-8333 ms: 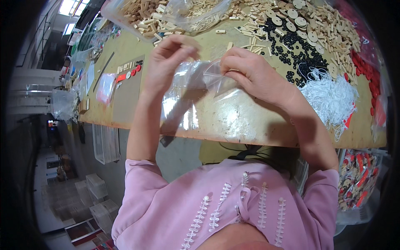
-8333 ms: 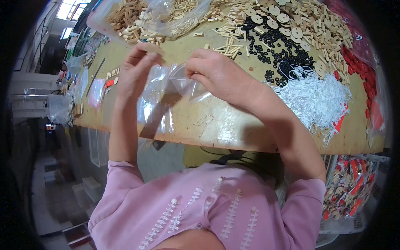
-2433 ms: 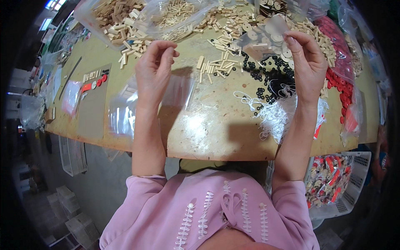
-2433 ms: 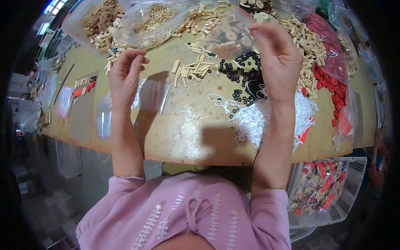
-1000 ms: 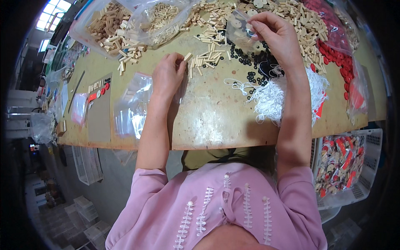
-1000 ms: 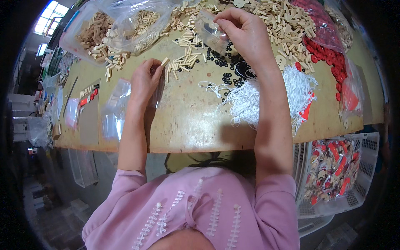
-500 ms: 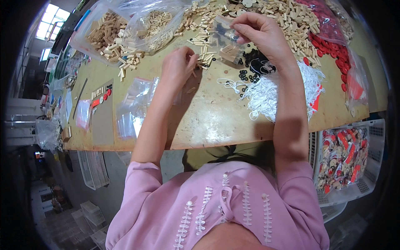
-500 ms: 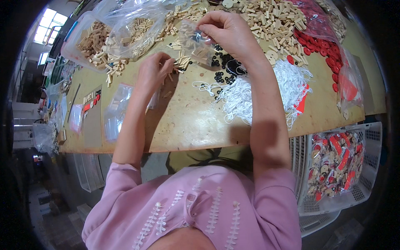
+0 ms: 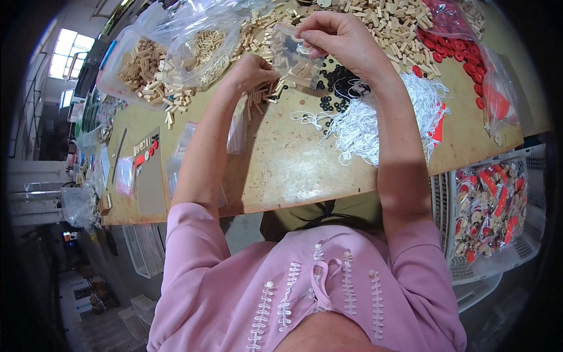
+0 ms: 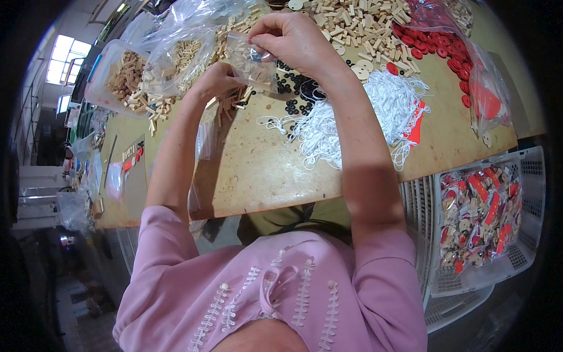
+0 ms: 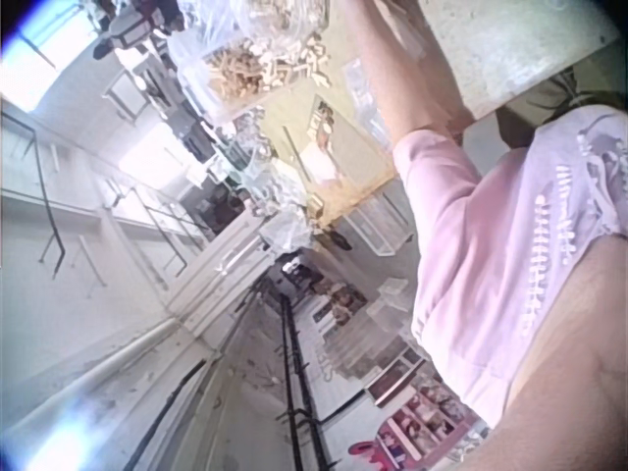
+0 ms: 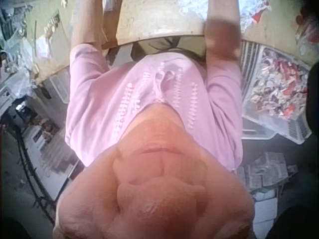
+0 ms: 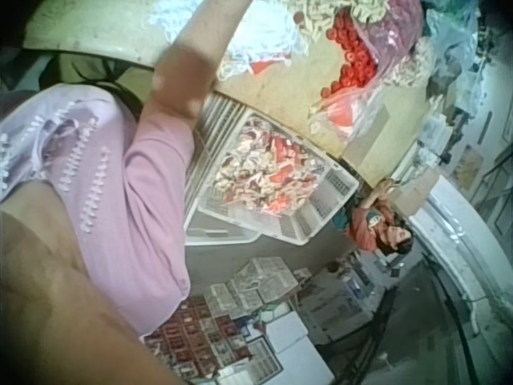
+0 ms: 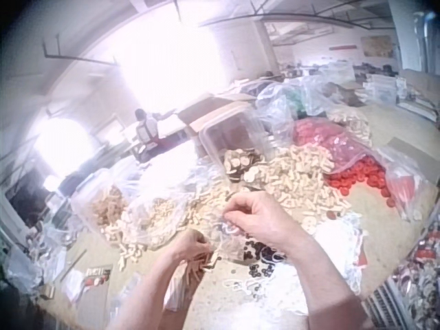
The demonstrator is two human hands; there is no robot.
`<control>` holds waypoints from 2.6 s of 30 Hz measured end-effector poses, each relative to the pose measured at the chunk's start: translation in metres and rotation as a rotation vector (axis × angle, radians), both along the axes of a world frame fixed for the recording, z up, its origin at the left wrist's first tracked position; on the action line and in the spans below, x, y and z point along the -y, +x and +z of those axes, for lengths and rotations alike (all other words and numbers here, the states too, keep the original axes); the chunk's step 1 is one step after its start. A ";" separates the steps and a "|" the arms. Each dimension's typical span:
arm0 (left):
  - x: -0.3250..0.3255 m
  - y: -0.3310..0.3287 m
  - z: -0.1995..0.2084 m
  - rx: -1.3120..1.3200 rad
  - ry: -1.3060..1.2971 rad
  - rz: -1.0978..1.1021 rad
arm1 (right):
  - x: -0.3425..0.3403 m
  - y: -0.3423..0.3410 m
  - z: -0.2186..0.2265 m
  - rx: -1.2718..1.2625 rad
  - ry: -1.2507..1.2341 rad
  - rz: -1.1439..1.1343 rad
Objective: The person assembles small craft kits by placing wooden pieces, black beads, white strings, and red paper flags into clear plastic bags. The person repeatedly picks items from piles on the table, inserts them into bags, and sets the filled bags aside.
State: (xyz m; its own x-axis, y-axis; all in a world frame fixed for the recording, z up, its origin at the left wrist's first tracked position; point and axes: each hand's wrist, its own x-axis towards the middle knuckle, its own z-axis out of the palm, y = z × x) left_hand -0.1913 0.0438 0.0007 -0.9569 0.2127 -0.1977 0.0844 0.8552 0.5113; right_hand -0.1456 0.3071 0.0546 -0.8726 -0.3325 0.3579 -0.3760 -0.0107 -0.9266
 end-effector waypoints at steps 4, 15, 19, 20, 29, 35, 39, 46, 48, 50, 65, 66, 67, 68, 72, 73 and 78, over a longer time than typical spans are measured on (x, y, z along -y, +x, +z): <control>0.002 -0.003 -0.008 -0.026 0.051 -0.033 | -0.001 0.000 0.000 -0.002 0.026 0.004; 0.021 0.061 0.079 -0.094 0.847 0.084 | 0.017 0.017 0.005 -0.364 0.363 -0.018; -0.009 0.086 0.117 -0.258 0.797 -0.039 | 0.026 0.021 0.002 -0.498 0.351 0.011; -0.012 0.087 0.117 -0.274 0.744 -0.083 | 0.027 0.024 0.005 -0.509 0.348 0.033; -0.018 0.077 0.109 -0.505 0.615 -0.138 | 0.021 0.023 0.008 -0.515 0.317 0.036; -0.018 0.066 0.058 -0.161 0.494 -0.049 | -0.007 0.026 0.037 -0.416 0.068 -0.503; -0.068 0.074 0.035 -0.154 0.126 -0.186 | -0.026 0.022 0.039 -0.570 0.105 -0.743; -0.111 0.057 0.007 -0.289 0.040 -0.336 | -0.023 0.020 0.037 -0.605 0.099 -0.735; -0.119 0.049 0.002 -0.282 0.073 -0.365 | -0.023 0.021 0.036 -0.596 0.081 -0.717; -0.120 0.042 -0.007 -0.263 0.133 -0.369 | -0.021 0.021 0.035 -0.553 0.036 -0.688; -0.074 0.048 0.001 0.525 1.112 0.127 | -0.013 0.022 0.032 -0.507 0.112 -0.654; -0.071 0.049 0.000 0.657 1.191 0.184 | -0.012 0.022 0.032 -0.498 0.114 -0.651; -0.066 0.049 -0.003 0.791 1.268 0.243 | -0.012 0.023 0.032 -0.490 0.116 -0.649; -0.059 0.049 -0.006 0.925 1.342 0.302 | -0.011 0.023 0.033 -0.481 0.117 -0.646; -0.066 0.076 0.004 0.802 1.521 0.409 | -0.009 0.021 0.030 -0.511 0.134 -0.641; -0.059 0.076 -0.001 0.838 1.574 0.348 | -0.009 0.022 0.031 -0.508 0.153 -0.642; -0.049 0.090 -0.008 0.958 1.885 0.173 | -0.006 0.027 0.035 -0.516 0.180 -0.637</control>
State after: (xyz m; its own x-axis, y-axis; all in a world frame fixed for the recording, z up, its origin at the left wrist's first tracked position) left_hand -0.1016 0.0930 -0.0072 -0.7405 0.6338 -0.2235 -0.6651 -0.6436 0.3787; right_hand -0.1181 0.3133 0.0893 -0.6541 0.0781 0.7524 -0.6374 0.4786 -0.6039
